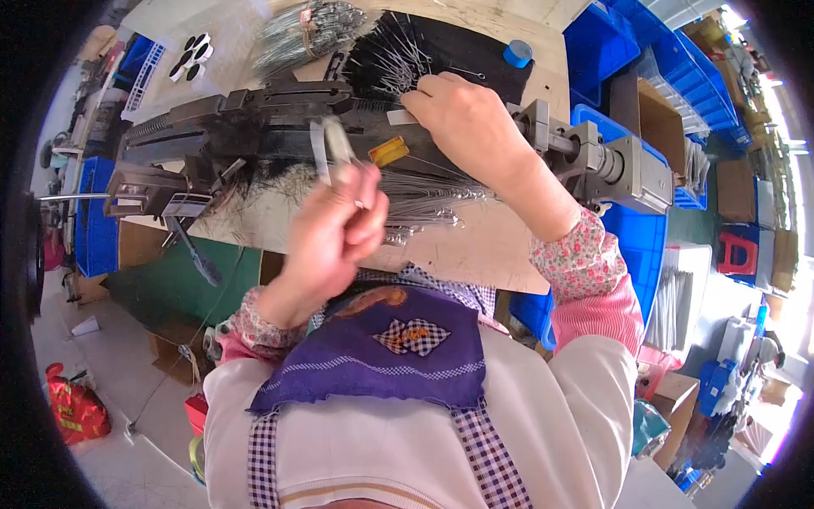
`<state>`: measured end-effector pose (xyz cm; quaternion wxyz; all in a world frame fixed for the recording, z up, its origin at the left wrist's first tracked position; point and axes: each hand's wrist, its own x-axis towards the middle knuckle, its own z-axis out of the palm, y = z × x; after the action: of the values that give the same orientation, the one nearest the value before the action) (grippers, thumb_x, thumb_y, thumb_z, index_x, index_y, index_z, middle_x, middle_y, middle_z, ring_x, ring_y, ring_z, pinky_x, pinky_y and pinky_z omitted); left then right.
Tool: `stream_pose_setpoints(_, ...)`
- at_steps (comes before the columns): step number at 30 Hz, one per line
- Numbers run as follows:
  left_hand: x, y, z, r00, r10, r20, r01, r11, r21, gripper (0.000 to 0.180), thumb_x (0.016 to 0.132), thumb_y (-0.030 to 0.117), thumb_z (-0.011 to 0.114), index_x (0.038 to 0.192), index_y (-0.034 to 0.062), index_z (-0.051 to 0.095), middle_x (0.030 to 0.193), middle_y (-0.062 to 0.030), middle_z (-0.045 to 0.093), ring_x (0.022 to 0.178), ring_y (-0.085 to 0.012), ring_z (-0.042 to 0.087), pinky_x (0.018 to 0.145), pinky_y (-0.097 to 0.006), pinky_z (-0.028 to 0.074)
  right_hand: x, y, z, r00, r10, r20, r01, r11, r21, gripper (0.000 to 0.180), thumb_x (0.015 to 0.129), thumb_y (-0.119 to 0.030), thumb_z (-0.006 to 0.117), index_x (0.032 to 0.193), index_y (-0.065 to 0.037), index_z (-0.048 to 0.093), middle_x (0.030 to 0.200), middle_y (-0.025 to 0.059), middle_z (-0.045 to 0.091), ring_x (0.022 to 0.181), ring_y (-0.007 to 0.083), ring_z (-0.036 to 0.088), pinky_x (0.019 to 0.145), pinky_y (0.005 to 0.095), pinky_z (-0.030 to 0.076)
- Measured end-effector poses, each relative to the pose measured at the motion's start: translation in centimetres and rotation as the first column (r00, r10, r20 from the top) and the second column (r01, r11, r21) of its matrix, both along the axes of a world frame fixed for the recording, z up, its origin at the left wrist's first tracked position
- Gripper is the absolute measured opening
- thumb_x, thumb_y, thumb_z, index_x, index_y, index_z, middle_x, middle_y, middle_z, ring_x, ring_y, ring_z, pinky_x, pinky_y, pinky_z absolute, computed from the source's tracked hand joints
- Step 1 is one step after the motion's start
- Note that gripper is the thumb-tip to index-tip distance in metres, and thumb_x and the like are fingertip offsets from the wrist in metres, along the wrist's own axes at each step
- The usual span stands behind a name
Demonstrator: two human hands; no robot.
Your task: Manually assembling and crimping wire brush components using a workshop machine.
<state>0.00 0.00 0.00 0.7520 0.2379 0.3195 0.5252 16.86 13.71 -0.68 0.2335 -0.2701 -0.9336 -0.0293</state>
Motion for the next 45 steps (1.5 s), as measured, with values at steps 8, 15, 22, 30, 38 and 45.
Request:
stream_pose_setpoints(8,-11.3,-1.8,-2.9,0.84,0.32,0.438,-0.387,0.919,0.071,0.021,0.1,0.022,0.046,0.087,0.0081,0.055,0.057,0.004,0.038,0.038,-0.0044,0.025,0.035,-0.023,0.026,-0.4,-0.4,1.5,0.995,-0.023,-0.099,0.005,0.984,-0.176,0.016,0.074,0.001,0.063,0.09,-0.004,0.062,0.079,0.0111,0.056,0.077,0.03,0.06,0.068,0.0386,0.051)
stream_pose_setpoints(15,-4.2,2.9,-2.5,0.506,-0.047,-0.861,0.438,0.874,0.21,0.029,0.089,0.023,0.06,0.076,-0.0012,0.07,0.055,-0.0122,0.056,0.047,-0.0172,0.051,0.051,-0.03,0.041,-4.2,7.5,-0.5,0.984,-0.142,0.107,0.15,0.986,-0.073,0.009,0.076,-0.006,0.061,0.082,0.0,0.063,0.082,0.0151,0.06,0.079,0.0345,0.062,0.069,0.0413,0.052)
stream_pose_setpoints(22,0.9,12.2,-4.9,0.406,0.067,-0.911,0.475,0.836,0.274,0.023,0.084,0.025,0.061,0.083,0.0052,0.073,0.065,-0.0165,0.063,0.06,-0.0293,0.064,0.06,-0.041,0.049,2.3,1.5,4.1,1.0,-0.004,-0.017,-0.006,0.824,-0.567,0.022,0.077,-0.018,0.069,0.087,-0.001,0.059,0.087,0.0122,0.057,0.084,0.0319,0.059,0.072,0.0414,0.047)
stream_pose_setpoints(30,-3.0,9.9,-0.9,-0.236,0.756,-0.611,0.657,0.587,0.472,0.008,0.073,0.006,0.063,0.079,0.0099,0.068,0.078,-0.0042,0.063,0.07,-0.024,0.066,0.056,-0.035,0.052,-0.8,3.0,0.5,0.973,0.184,-0.136,-0.199,0.974,-0.106,0.008,0.075,-0.01,0.066,0.081,-0.006,0.062,0.076,0.0063,0.061,0.079,0.0269,0.062,0.07,0.0351,0.052)
stream_pose_setpoints(38,-4.0,2.3,-3.8,0.322,0.765,-0.558,-0.344,0.644,0.684,0.02,0.097,0.015,0.053,0.097,-0.0005,0.065,0.076,-0.0069,0.062,0.046,-0.0088,0.051,0.041,-0.022,0.04,-4.6,3.8,-0.7,0.894,0.189,-0.405,-0.309,0.917,-0.253,0.016,0.082,-0.011,0.068,0.093,0.0,0.067,0.085,0.0129,0.067,0.079,0.0299,0.065,0.071,0.0353,0.052)
stream_pose_setpoints(45,-10.1,5.0,-3.3,0.74,-0.079,0.668,0.096,0.995,0.012,0.058,0.099,0.052,0.038,0.102,0.0001,0.063,0.052,-0.0029,0.046,0.035,-0.0065,0.037,0.031,-0.02,0.027,-5.7,4.7,-2.1,0.939,0.113,-0.326,-0.228,0.913,-0.339,0.017,0.08,-0.012,0.069,0.09,0.001,0.068,0.083,0.0138,0.067,0.076,0.0315,0.065,0.07,0.0351,0.053)
